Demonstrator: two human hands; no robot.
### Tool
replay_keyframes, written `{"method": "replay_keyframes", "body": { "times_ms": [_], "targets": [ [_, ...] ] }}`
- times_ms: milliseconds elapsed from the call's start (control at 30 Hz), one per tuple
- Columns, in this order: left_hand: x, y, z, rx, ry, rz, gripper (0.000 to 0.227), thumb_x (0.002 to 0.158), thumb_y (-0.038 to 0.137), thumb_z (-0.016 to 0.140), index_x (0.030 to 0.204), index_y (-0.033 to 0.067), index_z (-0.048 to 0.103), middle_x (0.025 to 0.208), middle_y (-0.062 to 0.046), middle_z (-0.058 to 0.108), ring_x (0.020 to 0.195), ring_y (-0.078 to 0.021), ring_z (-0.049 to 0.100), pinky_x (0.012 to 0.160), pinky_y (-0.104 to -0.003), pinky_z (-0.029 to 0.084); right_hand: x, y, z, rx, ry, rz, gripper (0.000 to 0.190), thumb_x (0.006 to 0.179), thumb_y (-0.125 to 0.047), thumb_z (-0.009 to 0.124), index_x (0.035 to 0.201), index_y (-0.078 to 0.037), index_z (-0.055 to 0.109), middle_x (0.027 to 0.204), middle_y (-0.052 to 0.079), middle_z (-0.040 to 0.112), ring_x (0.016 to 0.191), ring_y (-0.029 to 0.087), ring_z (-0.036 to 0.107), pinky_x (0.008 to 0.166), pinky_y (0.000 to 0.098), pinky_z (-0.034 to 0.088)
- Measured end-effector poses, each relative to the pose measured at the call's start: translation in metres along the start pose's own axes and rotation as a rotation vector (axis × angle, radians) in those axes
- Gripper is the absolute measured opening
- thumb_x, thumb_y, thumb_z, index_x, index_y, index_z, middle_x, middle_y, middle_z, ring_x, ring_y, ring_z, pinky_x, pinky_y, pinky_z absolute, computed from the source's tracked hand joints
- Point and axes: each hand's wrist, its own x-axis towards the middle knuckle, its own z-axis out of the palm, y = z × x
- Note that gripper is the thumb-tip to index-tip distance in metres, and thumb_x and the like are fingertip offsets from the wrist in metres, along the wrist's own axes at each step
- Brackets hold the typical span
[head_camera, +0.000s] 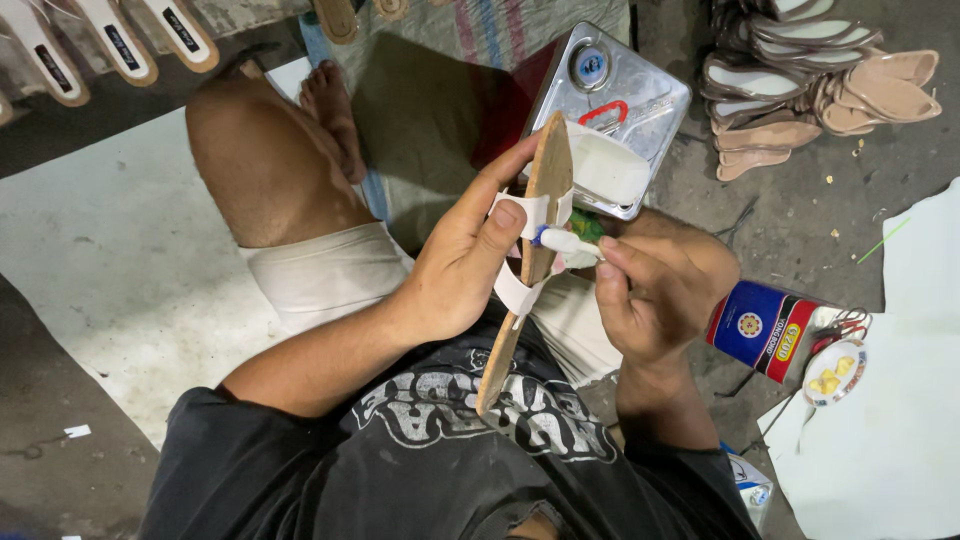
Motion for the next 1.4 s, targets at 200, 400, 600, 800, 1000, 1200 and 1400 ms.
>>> {"method": "replay_keyframes", "body": {
  "times_ms": [200, 400, 600, 800, 1000, 1200, 1400],
  "targets": [
    [-0.002, -0.001, 0.0, 0.061, 0.019, 0.017, 0.065, 0.117, 0.043, 0.039, 0.166, 0.0025, 0.026, 0.151, -0.015, 0.051, 0.128, -0.017, 0.057, 0.109, -0.031, 0.05, 0.001, -0.001, -0.004, 0.049, -0.012, 0.045, 0.014, 0.093, 0.002, 0.072, 0.107, -0.001, 0.07, 0.093, 0.014, 0.072, 0.077, 0.021, 0.069, 0.07, 0.029, 0.054],
    [-0.002, -0.012, -0.003, 0.055, -0.081, 0.023, 0.069, 0.118, 0.048, 0.037, 0.166, 0.0005, 0.027, 0.164, -0.015, 0.044, 0.151, -0.021, 0.046, 0.128, -0.036, 0.038, 0.017, 0.01, 0.008, 0.026, 0.015, 0.076, 0.014, 0.098, 0.004, 0.072, 0.111, 0.0, 0.07, 0.097, 0.014, 0.072, 0.078, 0.02, 0.07, 0.063, 0.0261, 0.052],
    [0.01, -0.018, -0.02, -0.23, -0.029, -0.042, 0.077, 0.114, 0.054, 0.036, 0.167, 0.0008, 0.021, 0.156, -0.015, 0.048, 0.142, -0.024, 0.052, 0.124, -0.039, 0.042, 0.019, 0.004, 0.009, 0.247, -0.187, 0.114, 0.015, 0.088, 0.006, 0.075, 0.101, 0.001, 0.071, 0.09, 0.015, 0.07, 0.067, 0.016, 0.062, 0.057, 0.0267, 0.046],
    [0.002, -0.034, -0.027, -0.295, -0.066, -0.166, 0.083, 0.107, 0.059, 0.038, 0.164, 0.003, 0.016, 0.15, -0.016, 0.049, 0.13, -0.0279, 0.059, 0.11, -0.046, 0.052, 0.009, 0.009, 0.019, 0.019, -0.008, 0.327, 0.013, 0.098, 0.007, 0.074, 0.11, 0.003, 0.073, 0.094, 0.013, 0.07, 0.079, 0.022, 0.066, 0.068, 0.0303, 0.05],
    [-0.028, -0.035, -0.032, -0.334, -0.009, -0.178, 0.073, 0.113, 0.06, 0.039, 0.157, 0.0026, 0.028, 0.145, -0.026, 0.053, 0.133, -0.032, 0.059, 0.117, -0.046, 0.051, -0.028, 0.031, 0.003, 0.23, -0.161, 0.499, 0.013, 0.097, -0.001, 0.07, 0.11, 0.001, 0.068, 0.106, 0.015, 0.072, 0.095, 0.023, 0.068, 0.085, 0.0325, 0.055],
    [-0.043, -0.038, -0.029, -0.491, -0.183, -0.348, 0.069, 0.102, 0.035, 0.067, 0.149, 0.012, 0.022, 0.145, -0.024, 0.051, 0.129, -0.0366, 0.063, 0.098, -0.05, 0.059, -0.029, 0.142, 0.028, -0.48, -0.303, 0.385, 0.011, 0.095, -0.015, 0.073, 0.106, -0.012, 0.076, 0.096, 0.017, 0.073, 0.086, 0.036, 0.07, 0.072, 0.0462, 0.053],
    [-0.043, -0.055, -0.035, -0.611, 0.008, -0.57, 0.061, 0.103, 0.032, 0.065, 0.151, 0.0052, 0.04, 0.137, -0.024, 0.061, 0.121, -0.035, 0.066, 0.095, -0.048, 0.059, -0.029, 0.173, 0.062, -0.77, -0.494, 0.18, 0.008, 0.09, -0.019, 0.07, 0.097, -0.015, 0.071, 0.084, 0.015, 0.068, 0.069, 0.034, 0.067, 0.059, 0.0462, 0.051]
  ]
}}
